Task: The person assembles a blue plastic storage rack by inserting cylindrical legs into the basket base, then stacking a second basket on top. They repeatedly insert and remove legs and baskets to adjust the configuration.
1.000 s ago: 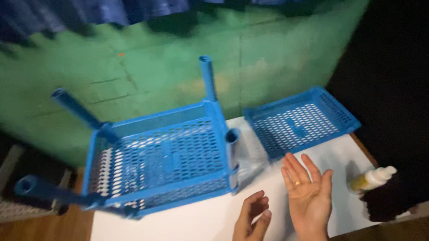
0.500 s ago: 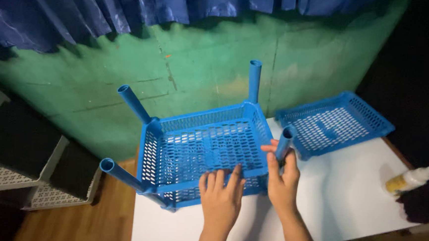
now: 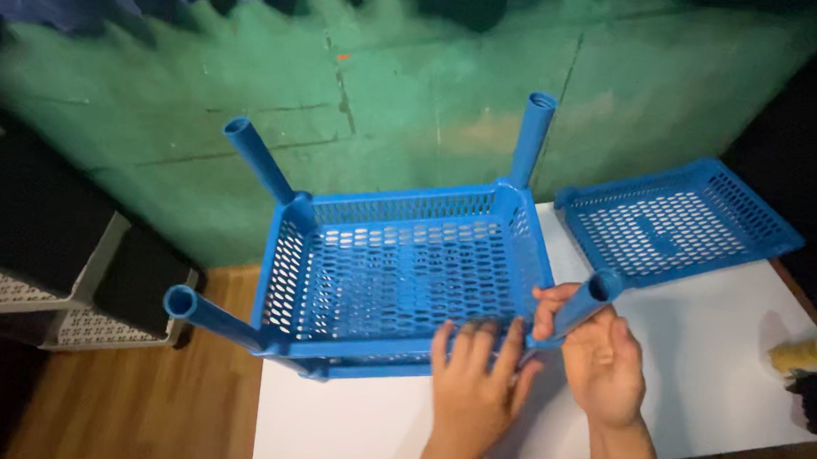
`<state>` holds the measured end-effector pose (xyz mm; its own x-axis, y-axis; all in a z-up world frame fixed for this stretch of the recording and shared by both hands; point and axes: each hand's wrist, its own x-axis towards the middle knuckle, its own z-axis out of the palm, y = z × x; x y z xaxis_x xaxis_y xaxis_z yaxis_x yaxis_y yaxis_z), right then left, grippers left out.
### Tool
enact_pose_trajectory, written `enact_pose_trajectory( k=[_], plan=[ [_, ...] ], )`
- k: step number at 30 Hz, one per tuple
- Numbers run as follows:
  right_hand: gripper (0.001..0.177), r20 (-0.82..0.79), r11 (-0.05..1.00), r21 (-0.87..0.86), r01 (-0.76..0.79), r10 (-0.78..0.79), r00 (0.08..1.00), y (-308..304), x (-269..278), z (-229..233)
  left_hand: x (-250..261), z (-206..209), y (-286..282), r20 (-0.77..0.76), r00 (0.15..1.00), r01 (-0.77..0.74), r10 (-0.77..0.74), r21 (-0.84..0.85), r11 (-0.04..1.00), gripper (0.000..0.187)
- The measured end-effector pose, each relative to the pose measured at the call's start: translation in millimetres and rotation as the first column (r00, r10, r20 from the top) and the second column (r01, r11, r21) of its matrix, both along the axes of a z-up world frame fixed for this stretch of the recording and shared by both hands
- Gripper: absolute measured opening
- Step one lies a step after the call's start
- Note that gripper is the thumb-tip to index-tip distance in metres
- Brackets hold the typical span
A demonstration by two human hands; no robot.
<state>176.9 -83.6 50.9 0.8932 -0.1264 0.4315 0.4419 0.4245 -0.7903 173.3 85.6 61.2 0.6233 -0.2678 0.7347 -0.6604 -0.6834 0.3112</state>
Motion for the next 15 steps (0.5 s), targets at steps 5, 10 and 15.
enact_pose_trajectory(
  k=[5,10,15],
  plan=[
    [0.064,0.002,0.993,-0.048,-0.109,0.109,0.994,-3,-5,4,-4,-13,-20,-0.078,0.996,-0.052,0.052,-0.003,0.999,0.045],
    [0.056,-0.017,0.983,-0.175,-0.056,0.054,0.998,0,-9,16,-6,-14,-38,-0.062,0.998,0.017,-0.025,-0.124,0.992,0.044],
    [0.042,0.03,0.917,-0.384,0.112,-0.109,0.994,13,-9,32,-7,-9,-52,-0.083,0.996,0.023,-0.041,-0.204,0.979,0.041]
  ],
)
